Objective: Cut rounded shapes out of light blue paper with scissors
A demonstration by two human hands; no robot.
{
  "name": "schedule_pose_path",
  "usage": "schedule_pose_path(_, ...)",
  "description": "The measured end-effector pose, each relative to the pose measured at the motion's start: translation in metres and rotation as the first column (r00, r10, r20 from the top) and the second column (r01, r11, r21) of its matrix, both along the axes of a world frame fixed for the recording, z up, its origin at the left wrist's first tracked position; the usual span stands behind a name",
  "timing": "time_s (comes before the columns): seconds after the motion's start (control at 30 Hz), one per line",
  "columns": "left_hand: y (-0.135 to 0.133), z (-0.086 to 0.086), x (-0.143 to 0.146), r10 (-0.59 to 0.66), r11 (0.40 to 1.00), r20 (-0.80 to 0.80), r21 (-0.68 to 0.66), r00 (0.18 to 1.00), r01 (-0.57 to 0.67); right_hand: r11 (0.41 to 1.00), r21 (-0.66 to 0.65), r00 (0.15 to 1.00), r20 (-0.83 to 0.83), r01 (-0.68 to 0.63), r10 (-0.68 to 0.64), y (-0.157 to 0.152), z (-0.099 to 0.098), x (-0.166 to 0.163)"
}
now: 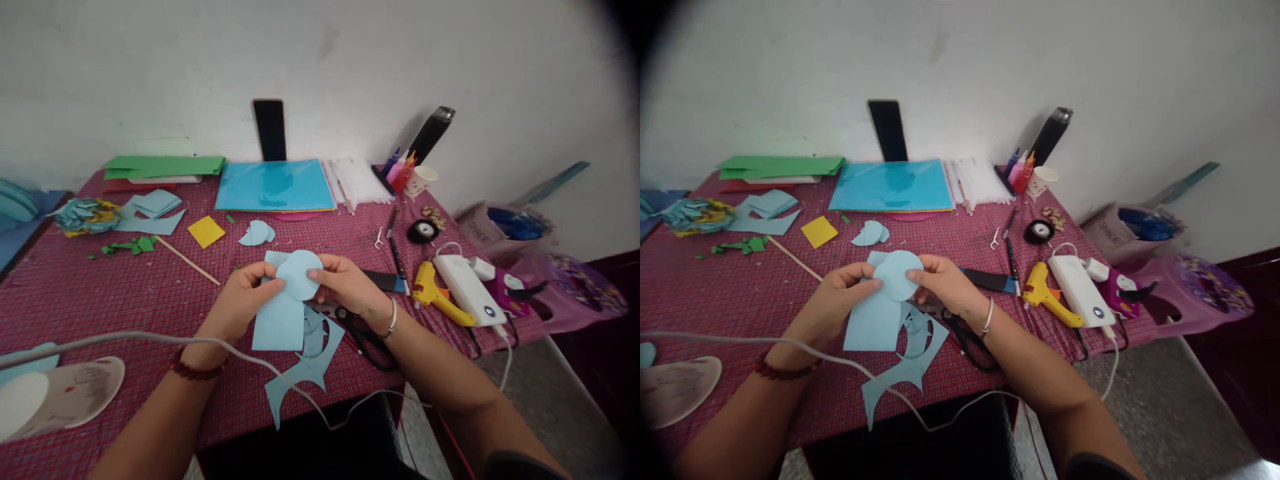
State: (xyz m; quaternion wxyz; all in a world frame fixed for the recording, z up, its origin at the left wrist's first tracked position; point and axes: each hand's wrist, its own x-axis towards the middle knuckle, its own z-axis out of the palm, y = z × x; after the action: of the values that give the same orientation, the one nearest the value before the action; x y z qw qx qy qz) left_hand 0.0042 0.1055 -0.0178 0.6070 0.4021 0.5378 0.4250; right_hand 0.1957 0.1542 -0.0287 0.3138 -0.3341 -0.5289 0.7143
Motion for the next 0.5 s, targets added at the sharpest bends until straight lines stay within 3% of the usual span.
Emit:
schedule_pose_path(0.13, -0.002, -0.001, 0.004, -0.061, 0.997, -0.029, -0.055, 0.998, 0.059, 0.962, 0.27, 0.986, 0.149, 0.035, -0.078, -0.009, 0.008, -0.001)
schedule_pose_path(0.2, -0.002, -0.003, 0.006, -0.086, 0.994, -0.035, -0.074, 0.996, 0.083, 0.938, 0.345, 0.983, 0.169, 0.006, -0.068, -0.012, 0.012, 0.0)
schedule_pose_path(0.37, -0.003, -0.003, 0.009, -0.099, 0.995, -0.1, 0.008, 0.99, 0.101, 0.988, 0.154, 0.998, 0.062, 0.004, -0.014, -0.01, 0.01, -0.001)
schedule_pose_path(0.5, -0.003, 0.0, 0.009, -0.084, 0.985, -0.221, 0.127, 0.972, 0.114, 0.997, -0.004, 0.984, 0.16, -0.078, 0.077, -0.007, 0.005, -0.001)
